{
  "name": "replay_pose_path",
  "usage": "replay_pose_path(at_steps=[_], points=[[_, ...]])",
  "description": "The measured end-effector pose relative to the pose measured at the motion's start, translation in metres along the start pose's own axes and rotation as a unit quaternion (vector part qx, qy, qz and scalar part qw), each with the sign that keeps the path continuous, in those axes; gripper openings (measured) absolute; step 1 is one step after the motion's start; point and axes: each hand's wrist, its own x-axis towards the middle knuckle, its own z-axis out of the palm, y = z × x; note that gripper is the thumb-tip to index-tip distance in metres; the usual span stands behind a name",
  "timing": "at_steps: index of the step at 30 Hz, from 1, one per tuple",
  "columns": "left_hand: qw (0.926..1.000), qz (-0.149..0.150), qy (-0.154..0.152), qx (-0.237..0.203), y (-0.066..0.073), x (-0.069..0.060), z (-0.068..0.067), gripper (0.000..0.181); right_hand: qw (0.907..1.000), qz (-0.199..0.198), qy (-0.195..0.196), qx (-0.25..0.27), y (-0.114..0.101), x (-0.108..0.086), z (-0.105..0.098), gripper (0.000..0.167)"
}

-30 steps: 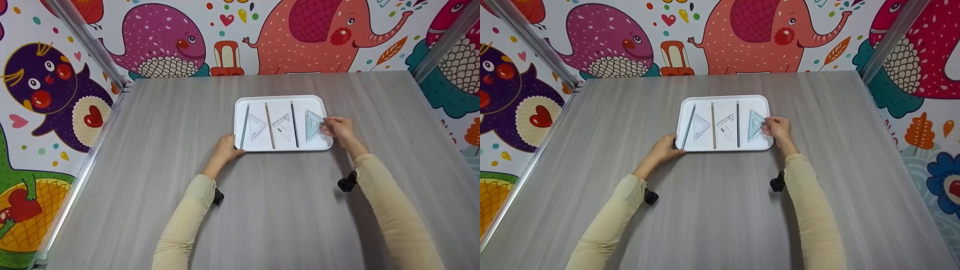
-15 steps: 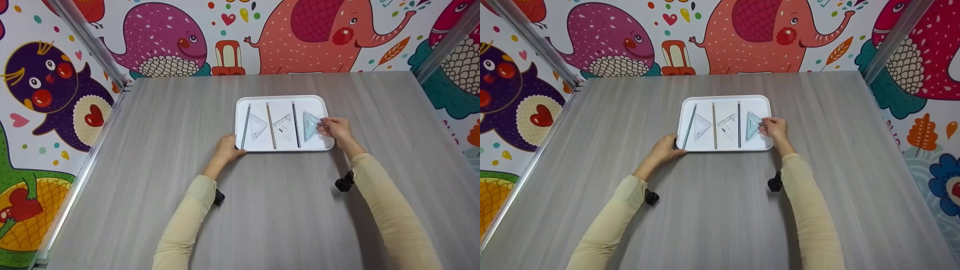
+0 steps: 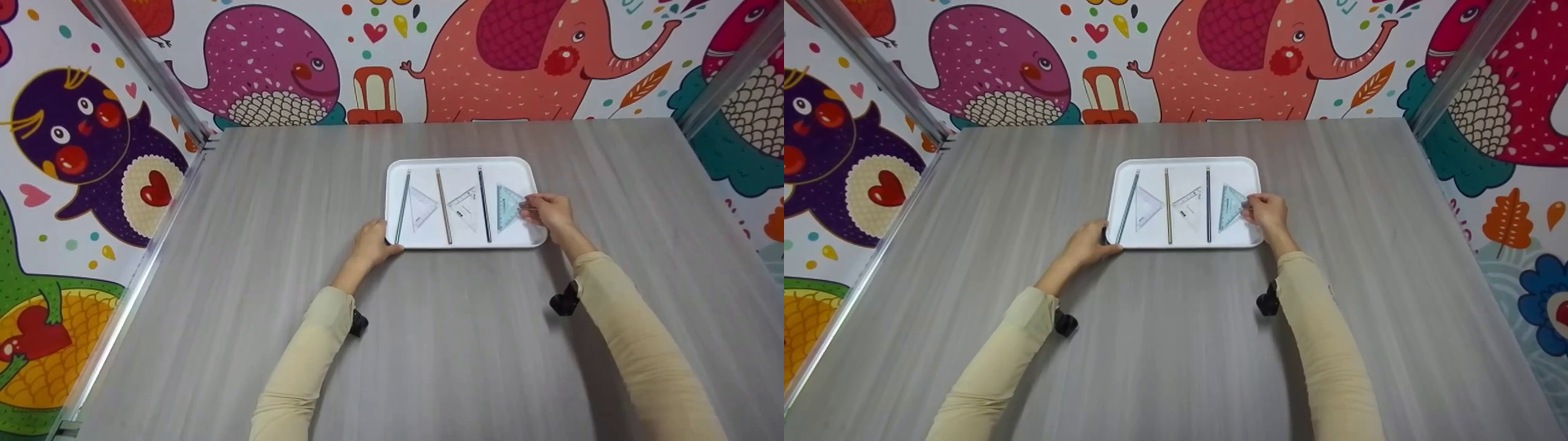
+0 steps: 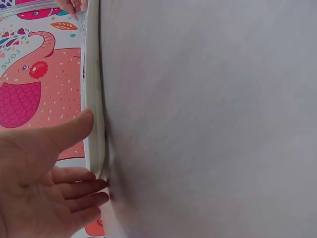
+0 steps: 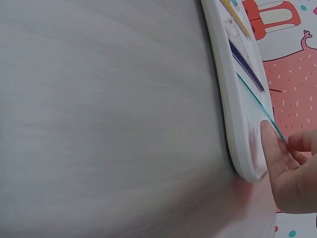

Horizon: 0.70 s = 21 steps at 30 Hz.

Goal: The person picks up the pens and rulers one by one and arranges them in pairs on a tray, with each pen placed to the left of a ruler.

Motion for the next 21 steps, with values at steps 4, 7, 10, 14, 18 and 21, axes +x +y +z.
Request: replay_pose_path(at_steps=[4,7,10,14,18,21], points=[[1.0000,0.001,0.001,0.000,0.000,-0.001,0.000,0.048,0.9971,-0.039,0.014,-0.063,0.003,-0.001,0.001,0.034],[1.0000,0.002,0.002,0.000,0.001,-0.001,-0.001,0.048,0.9870,-0.086,0.026,-0.133,0.004,-0.001,0.000,0.032],[1.0000,0.002,0.000,-0.002,0.002,-0.001,-0.002,0.049,0.9743,-0.127,0.037,-0.183,0.003,-0.002,-0.003,0.030],[1.0000,0.000,-0.001,-0.002,0.002,-0.002,-0.002,0.050,0.9622,-0.157,0.045,-0.218,0.000,-0.005,-0.010,0.030],[1.0000,-0.004,-0.003,-0.004,0.002,-0.002,-0.002,0.050,0.9564,-0.172,0.044,-0.232,0.000,-0.007,-0.018,0.030],[1.0000,-0.004,-0.002,-0.007,0.001,-0.001,-0.001,0.050,0.9458,-0.193,0.040,-0.258,0.002,-0.009,-0.025,0.032]])
